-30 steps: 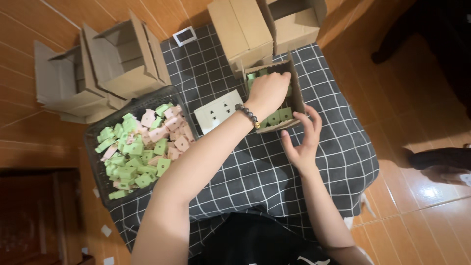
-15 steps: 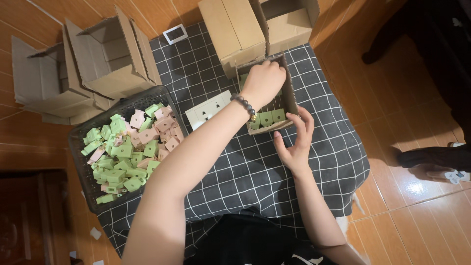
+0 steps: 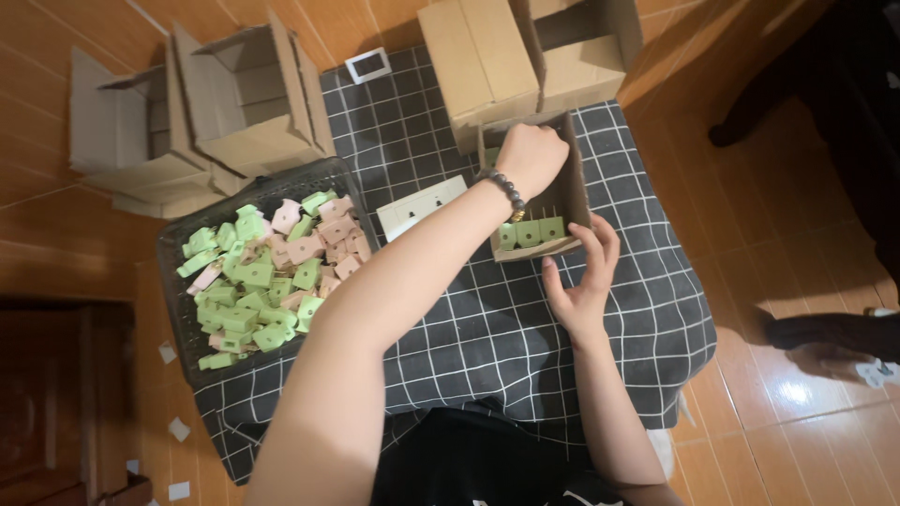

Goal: The person assembles electrical plugs by hand by taking green and pink plug components from a tray, testing them against a white wall outlet fixture, and then placing the finished plugs into cardboard boxes.

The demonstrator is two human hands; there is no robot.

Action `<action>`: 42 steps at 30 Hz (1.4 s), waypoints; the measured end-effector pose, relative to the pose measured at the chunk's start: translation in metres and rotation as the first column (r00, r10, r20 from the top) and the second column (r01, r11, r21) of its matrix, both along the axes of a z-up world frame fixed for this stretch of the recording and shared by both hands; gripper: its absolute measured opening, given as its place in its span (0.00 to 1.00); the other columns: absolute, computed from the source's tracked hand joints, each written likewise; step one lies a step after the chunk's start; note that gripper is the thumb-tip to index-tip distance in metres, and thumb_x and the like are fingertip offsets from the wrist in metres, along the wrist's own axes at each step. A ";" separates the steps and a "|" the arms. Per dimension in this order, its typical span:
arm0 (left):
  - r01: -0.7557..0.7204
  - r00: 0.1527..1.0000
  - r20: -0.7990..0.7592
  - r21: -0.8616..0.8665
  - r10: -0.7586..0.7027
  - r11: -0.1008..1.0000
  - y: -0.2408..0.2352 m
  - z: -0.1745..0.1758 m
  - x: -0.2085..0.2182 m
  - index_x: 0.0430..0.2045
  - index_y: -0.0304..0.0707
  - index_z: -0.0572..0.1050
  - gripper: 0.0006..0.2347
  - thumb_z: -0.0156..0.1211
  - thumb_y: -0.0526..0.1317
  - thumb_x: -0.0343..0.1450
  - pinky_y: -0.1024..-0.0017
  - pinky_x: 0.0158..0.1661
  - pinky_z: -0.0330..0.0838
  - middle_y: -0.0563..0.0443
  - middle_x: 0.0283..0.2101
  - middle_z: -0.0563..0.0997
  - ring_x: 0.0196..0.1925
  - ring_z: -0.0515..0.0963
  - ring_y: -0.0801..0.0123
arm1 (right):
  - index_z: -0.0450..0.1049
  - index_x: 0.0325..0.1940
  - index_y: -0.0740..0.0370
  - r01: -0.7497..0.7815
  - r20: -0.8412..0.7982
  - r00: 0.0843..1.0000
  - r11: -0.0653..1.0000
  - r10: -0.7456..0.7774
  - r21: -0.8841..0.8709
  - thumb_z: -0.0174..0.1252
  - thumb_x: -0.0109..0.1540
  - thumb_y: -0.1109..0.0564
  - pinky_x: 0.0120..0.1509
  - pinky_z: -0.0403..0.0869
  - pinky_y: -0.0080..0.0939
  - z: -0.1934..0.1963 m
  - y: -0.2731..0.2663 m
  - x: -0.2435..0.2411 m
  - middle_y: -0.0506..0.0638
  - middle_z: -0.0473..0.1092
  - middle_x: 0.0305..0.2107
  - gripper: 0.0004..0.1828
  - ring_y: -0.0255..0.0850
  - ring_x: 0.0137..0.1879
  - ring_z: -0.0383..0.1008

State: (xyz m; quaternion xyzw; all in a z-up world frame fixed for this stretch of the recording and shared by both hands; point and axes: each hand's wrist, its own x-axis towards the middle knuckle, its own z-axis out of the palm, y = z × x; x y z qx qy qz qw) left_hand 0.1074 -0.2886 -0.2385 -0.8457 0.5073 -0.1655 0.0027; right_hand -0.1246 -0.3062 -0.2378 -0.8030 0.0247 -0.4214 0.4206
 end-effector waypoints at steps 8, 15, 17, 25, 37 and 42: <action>0.058 0.959 -0.268 -0.141 -0.095 0.988 0.086 0.140 -0.041 0.30 0.40 0.82 0.06 0.65 0.42 0.69 0.51 0.37 0.80 0.40 0.32 0.84 0.36 0.86 0.47 | 0.67 0.69 0.62 0.019 -0.048 0.999 1.000 -0.020 -0.014 0.68 0.61 0.57 0.73 0.61 0.68 -0.002 0.002 -0.004 0.66 0.59 0.64 0.33 0.64 0.70 0.61; -0.281 0.883 -0.404 -0.051 0.237 0.958 0.282 0.193 -0.025 0.44 0.41 0.82 0.10 0.61 0.44 0.75 0.51 0.44 0.78 0.41 0.40 0.84 0.47 0.84 0.44 | 0.66 0.70 0.60 0.002 -0.068 0.998 0.999 -0.005 -0.037 0.69 0.61 0.59 0.79 0.55 0.64 -0.013 -0.005 -0.001 0.62 0.56 0.65 0.34 0.62 0.76 0.54; -0.347 0.836 -0.452 0.005 0.311 0.938 0.329 0.172 -0.016 0.43 0.43 0.83 0.10 0.62 0.44 0.73 0.49 0.44 0.78 0.43 0.39 0.84 0.47 0.84 0.45 | 0.65 0.71 0.62 -0.020 -0.069 0.997 0.999 0.018 -0.030 0.68 0.60 0.62 0.76 0.60 0.64 -0.010 -0.002 -0.004 0.63 0.54 0.65 0.35 0.62 0.75 0.55; -0.417 0.641 -0.578 0.289 0.504 0.862 0.419 0.108 -0.041 0.49 0.37 0.82 0.15 0.66 0.39 0.68 0.47 0.51 0.78 0.35 0.43 0.85 0.50 0.84 0.42 | 0.60 0.75 0.61 -0.058 -0.070 0.996 0.998 0.059 0.011 0.66 0.62 0.68 0.73 0.65 0.70 -0.012 -0.001 -0.007 0.63 0.48 0.68 0.39 0.60 0.75 0.52; -0.526 0.555 -0.382 0.528 0.739 0.667 0.389 0.106 -0.077 0.15 0.46 0.73 0.26 0.48 0.64 0.78 0.81 0.27 0.78 0.52 0.25 0.76 0.19 0.67 0.81 | 0.59 0.73 0.60 0.019 -0.095 0.995 0.998 -0.025 -0.064 0.57 0.66 0.64 0.70 0.66 0.58 0.017 0.025 -0.010 0.59 0.51 0.66 0.31 0.54 0.71 0.57; -0.555 0.709 -0.215 0.419 0.672 0.719 0.382 0.060 -0.062 0.36 0.40 0.82 0.11 0.51 0.42 0.78 0.85 0.14 0.58 0.28 0.66 0.70 0.15 0.58 0.85 | 0.59 0.73 0.61 0.031 -0.094 0.995 0.997 -0.038 -0.076 0.57 0.65 0.66 0.69 0.68 0.58 0.016 0.025 -0.008 0.60 0.52 0.65 0.32 0.54 0.71 0.58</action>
